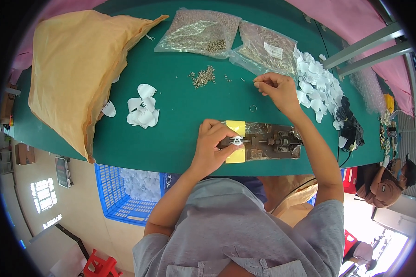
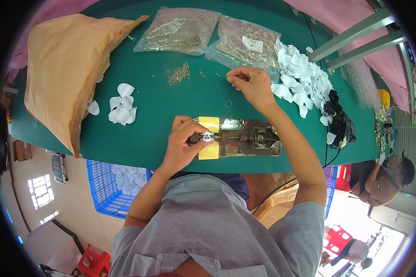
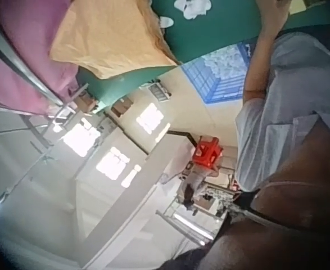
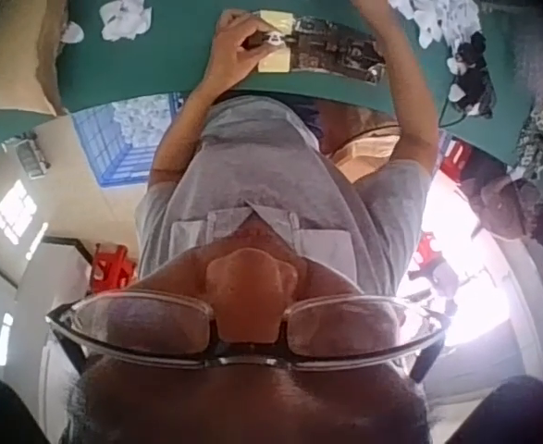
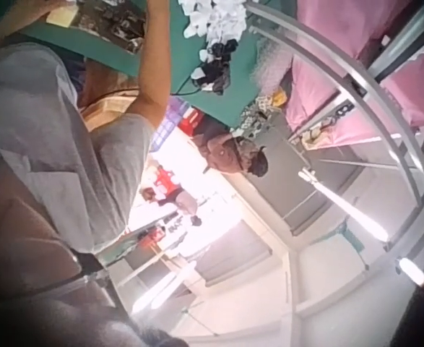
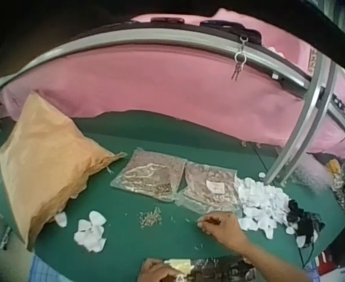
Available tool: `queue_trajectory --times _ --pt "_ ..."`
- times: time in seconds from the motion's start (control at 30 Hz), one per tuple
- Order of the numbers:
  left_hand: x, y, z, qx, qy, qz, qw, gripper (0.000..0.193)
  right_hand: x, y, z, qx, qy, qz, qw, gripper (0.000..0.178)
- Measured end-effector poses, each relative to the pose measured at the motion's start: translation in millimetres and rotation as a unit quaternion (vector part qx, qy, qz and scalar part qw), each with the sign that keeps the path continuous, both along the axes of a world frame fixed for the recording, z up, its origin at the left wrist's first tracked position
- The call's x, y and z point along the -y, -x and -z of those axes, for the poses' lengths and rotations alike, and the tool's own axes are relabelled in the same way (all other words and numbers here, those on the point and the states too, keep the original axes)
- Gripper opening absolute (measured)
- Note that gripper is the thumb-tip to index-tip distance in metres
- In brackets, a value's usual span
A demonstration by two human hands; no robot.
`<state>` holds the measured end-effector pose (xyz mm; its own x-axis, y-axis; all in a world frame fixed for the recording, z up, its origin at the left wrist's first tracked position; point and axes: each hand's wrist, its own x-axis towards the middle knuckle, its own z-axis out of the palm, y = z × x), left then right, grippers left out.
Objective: Assembling small plastic and metal components using a manual press tool at a factory workstation.
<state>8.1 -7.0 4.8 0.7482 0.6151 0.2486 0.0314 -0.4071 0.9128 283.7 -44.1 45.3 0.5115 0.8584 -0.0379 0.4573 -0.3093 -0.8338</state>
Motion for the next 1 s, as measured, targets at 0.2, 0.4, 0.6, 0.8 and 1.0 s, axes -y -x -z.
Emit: queue_trajectory --times 0.2,0.4,0.6,0.8,1.0 --pt "-1 -3 3 0.007 0.015 -0.005 1.000 0.023 39 31 -18 -0.131 -0.032 -0.021 0.991 0.019" --pt "0 -3 3 0.010 0.004 -0.003 1.000 0.024 37 28 -15 -0.081 -0.009 -0.009 0.997 0.022" --pt "2 0 4 0.001 0.003 -0.011 1.000 0.023 26 26 -8 -0.084 -0.025 -0.040 0.995 0.021" --pt "1 0 11 0.013 0.003 -0.009 1.000 0.028 69 80 -30 -0.082 -0.008 -0.050 0.995 0.012" --pt "-2 -2 6 0.007 -0.003 0.001 1.000 0.024 87 114 -19 0.145 -0.082 -0.072 0.983 0.010"
